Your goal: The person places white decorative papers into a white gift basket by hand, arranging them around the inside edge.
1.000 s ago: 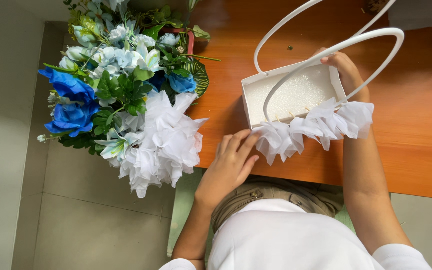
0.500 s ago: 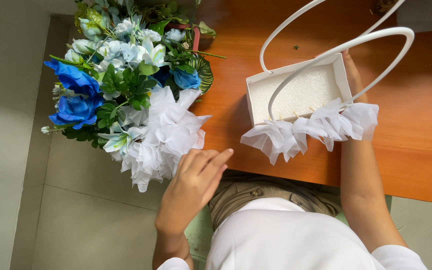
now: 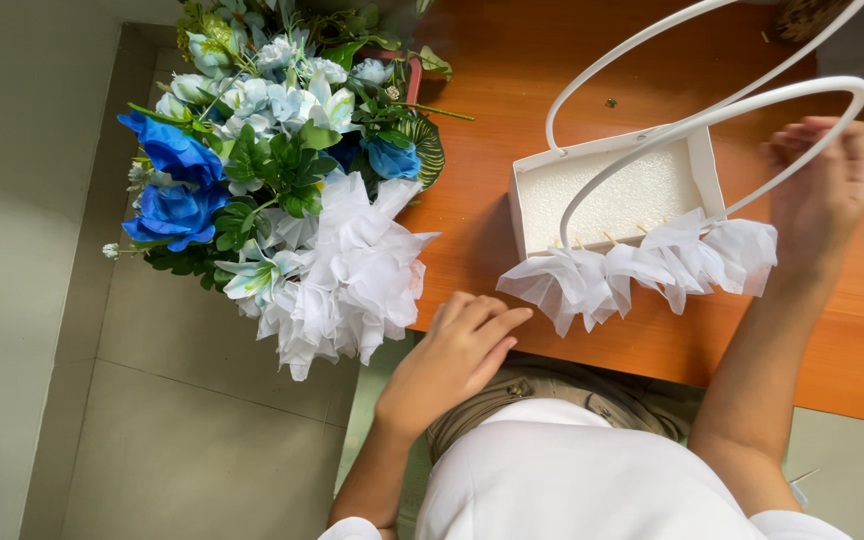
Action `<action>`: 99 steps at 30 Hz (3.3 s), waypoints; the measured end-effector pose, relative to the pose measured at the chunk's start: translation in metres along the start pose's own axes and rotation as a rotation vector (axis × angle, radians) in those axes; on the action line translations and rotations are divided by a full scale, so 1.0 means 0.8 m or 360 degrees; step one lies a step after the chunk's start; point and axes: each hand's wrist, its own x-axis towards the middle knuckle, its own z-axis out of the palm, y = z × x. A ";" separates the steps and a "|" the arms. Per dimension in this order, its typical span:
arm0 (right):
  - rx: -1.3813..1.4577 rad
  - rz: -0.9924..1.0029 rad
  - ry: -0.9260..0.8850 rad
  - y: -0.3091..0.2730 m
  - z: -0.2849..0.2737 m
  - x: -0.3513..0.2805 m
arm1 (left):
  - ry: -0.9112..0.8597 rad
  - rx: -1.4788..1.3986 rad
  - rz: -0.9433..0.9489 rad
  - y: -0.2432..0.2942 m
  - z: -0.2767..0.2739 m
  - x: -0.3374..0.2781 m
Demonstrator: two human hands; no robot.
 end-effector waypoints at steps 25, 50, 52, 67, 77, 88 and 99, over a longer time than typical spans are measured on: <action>-0.0417 -0.0850 -0.1384 -0.128 0.195 -0.118 | 0.0190 -0.0780 -0.0419 -0.137 0.107 0.117; -0.0125 0.0173 -0.0264 0.024 0.054 -0.027 | -0.0057 -0.0834 -0.0369 -0.182 0.117 0.124; -0.0114 0.0170 -0.0273 0.027 0.060 -0.024 | -0.0067 -0.0727 -0.0478 -0.177 0.130 0.093; -0.0040 0.0186 -0.0227 0.128 0.053 -0.022 | 0.0417 0.0577 -0.0140 -0.025 -0.108 -0.012; -0.0004 0.0175 -0.0170 0.200 -0.014 -0.026 | 0.0440 0.1042 -0.0252 -0.091 -0.107 0.030; 0.0027 0.0167 -0.0108 0.146 -0.019 -0.023 | 0.0027 0.1072 -0.0448 -0.162 -0.071 0.074; 0.0071 0.0179 -0.0026 0.047 0.048 -0.026 | 0.0487 0.0700 -0.0187 -0.103 -0.123 0.076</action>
